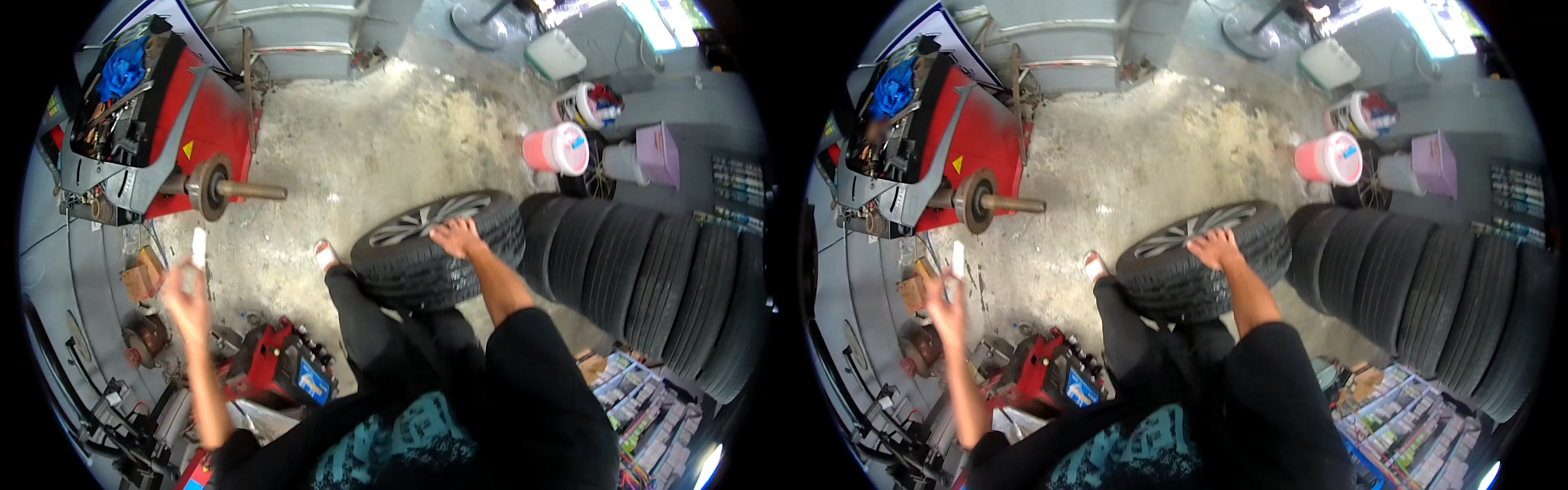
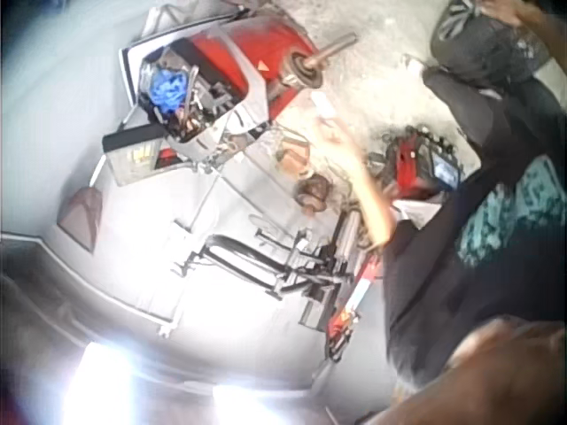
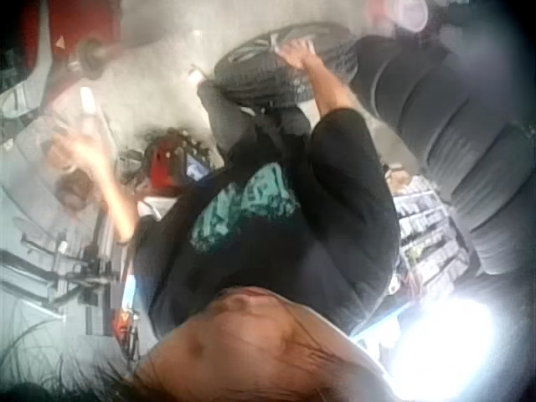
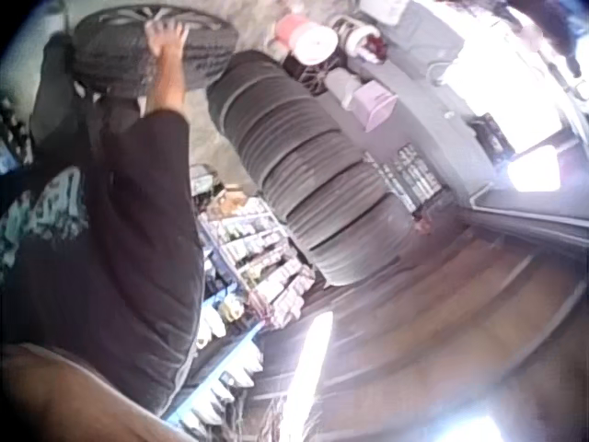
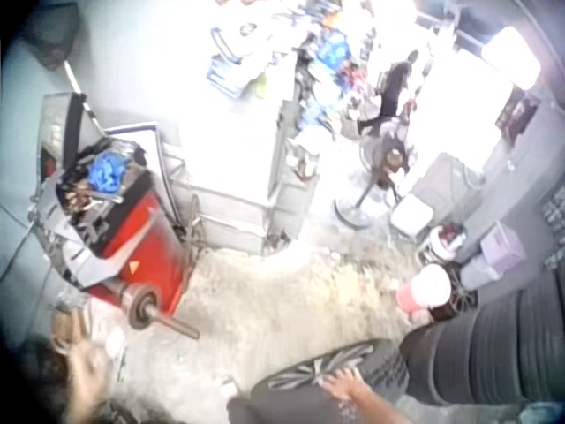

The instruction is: The person uses a small tool to manipulate a valve stem on a car wheel, then carries a tire across the room and marks the tread with a white marker.

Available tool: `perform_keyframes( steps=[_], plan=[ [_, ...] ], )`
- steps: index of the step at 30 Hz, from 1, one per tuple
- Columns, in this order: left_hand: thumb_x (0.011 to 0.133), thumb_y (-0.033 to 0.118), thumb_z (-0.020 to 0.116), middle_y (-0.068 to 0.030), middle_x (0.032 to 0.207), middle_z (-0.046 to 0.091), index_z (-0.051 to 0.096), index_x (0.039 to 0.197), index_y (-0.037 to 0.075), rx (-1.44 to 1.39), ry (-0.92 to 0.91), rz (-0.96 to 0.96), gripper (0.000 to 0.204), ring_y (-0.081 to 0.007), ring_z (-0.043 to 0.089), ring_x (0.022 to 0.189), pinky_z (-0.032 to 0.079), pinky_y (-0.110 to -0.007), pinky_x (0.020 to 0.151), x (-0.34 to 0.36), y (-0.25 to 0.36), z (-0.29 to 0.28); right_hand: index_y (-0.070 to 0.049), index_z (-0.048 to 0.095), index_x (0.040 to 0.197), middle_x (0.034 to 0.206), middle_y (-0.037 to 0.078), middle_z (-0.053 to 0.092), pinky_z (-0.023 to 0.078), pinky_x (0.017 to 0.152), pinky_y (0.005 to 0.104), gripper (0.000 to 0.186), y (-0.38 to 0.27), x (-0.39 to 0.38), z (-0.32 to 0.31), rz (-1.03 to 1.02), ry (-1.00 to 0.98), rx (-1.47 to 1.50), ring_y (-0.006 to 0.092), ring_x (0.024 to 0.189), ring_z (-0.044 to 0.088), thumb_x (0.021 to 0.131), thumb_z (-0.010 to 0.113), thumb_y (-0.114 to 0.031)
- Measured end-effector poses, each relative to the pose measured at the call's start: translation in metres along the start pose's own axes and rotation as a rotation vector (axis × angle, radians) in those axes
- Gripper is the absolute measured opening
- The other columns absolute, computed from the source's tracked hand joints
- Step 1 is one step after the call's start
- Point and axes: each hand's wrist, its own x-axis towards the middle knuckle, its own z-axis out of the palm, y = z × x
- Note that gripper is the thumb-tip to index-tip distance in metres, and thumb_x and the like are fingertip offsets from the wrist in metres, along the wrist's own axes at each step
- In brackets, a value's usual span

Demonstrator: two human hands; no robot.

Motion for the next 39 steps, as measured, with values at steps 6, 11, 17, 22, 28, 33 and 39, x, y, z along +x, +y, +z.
perform_keyframes(
  steps=[6, 11, 17, 22, 28, 33, 39],
  plan=[
    [0.098, 0.004, 0.074, -0.0045, 0.102, 0.075, 0.074, 0.118, -0.003, -0.741, -0.066, -0.818, 0.022, -0.0110, 0.065, 0.089, 0.053, -0.028, 0.081, -0.318, 0.136, 0.133, -0.028, 0.046, 0.164, 0.173, 0.011, 0.035, 0.011, 0.130, 0.0594, 0.065, 0.003, -0.020, -0.032, 0.103, -0.054, 0.089, 0.0380, 0.162, 0.021, 0.112, 0.022, -0.061],
    [0.098, 0.007, 0.076, -0.0049, 0.103, 0.076, 0.073, 0.122, -0.004, -0.898, -0.284, -1.051, 0.027, -0.0109, 0.066, 0.089, 0.052, -0.027, 0.083, -0.411, 0.188, 0.187, -0.029, 0.042, 0.166, 0.176, 0.010, 0.029, 0.008, 0.132, 0.0589, 0.060, 0.027, -0.045, -0.009, 0.102, 0.183, 0.085, 0.0364, 0.164, 0.017, 0.113, 0.027, -0.055],
    [0.102, 0.007, 0.071, 0.0020, 0.096, 0.072, 0.073, 0.124, -0.001, -0.825, -0.283, -0.903, 0.023, -0.0060, 0.061, 0.082, 0.048, -0.023, 0.075, -0.348, 0.177, 0.150, -0.029, 0.048, 0.162, 0.174, 0.009, 0.035, 0.011, 0.131, 0.0583, 0.058, 0.044, -0.045, -0.020, 0.170, 0.257, 0.110, 0.0360, 0.163, 0.022, 0.113, 0.031, -0.054],
    [0.102, 0.008, 0.071, -0.0020, 0.098, 0.074, 0.072, 0.125, -0.003, -0.711, -0.279, -0.819, 0.025, -0.0078, 0.064, 0.087, 0.050, -0.024, 0.080, -0.302, 0.129, 0.124, -0.021, 0.056, 0.155, 0.172, 0.012, 0.039, 0.012, 0.130, 0.0584, 0.059, 0.038, -0.036, -0.030, 0.268, 0.282, 0.114, 0.0379, 0.162, 0.024, 0.112, 0.034, -0.053],
    [0.102, 0.009, 0.070, -0.0042, 0.102, 0.074, 0.070, 0.126, -0.006, -0.627, -0.504, -0.587, 0.028, -0.0100, 0.064, 0.088, 0.052, -0.027, 0.081, -0.209, 0.102, 0.161, -0.018, 0.061, 0.151, 0.170, 0.013, 0.041, 0.014, 0.129, 0.0586, 0.057, 0.031, -0.032, -0.013, 0.386, 0.363, 0.170, 0.0377, 0.162, 0.025, 0.110, 0.039, -0.052],
    [0.107, 0.009, 0.064, -0.0060, 0.104, 0.073, 0.067, 0.129, -0.004, -0.810, -0.985, -0.496, 0.027, -0.0122, 0.068, 0.090, 0.056, -0.028, 0.082, -0.135, 0.151, 0.278, -0.026, 0.050, 0.161, 0.178, 0.010, 0.026, 0.016, 0.129, 0.0625, 0.069, 0.033, -0.055, -0.011, 0.359, 0.289, 0.266, 0.0358, 0.165, 0.016, 0.098, 0.062, -0.051],
    [0.109, 0.016, 0.062, -0.0022, 0.099, 0.069, 0.067, 0.128, -0.002, -0.742, -1.136, -0.192, 0.026, -0.0104, 0.065, 0.086, 0.053, -0.028, 0.079, -0.108, 0.245, 0.415, -0.033, 0.058, 0.156, 0.179, 0.013, 0.022, 0.005, 0.126, 0.0711, 0.095, 0.051, -0.074, 0.009, 0.111, 0.323, 0.528, 0.0367, 0.167, 0.005, 0.075, 0.072, -0.082]
  ],
)
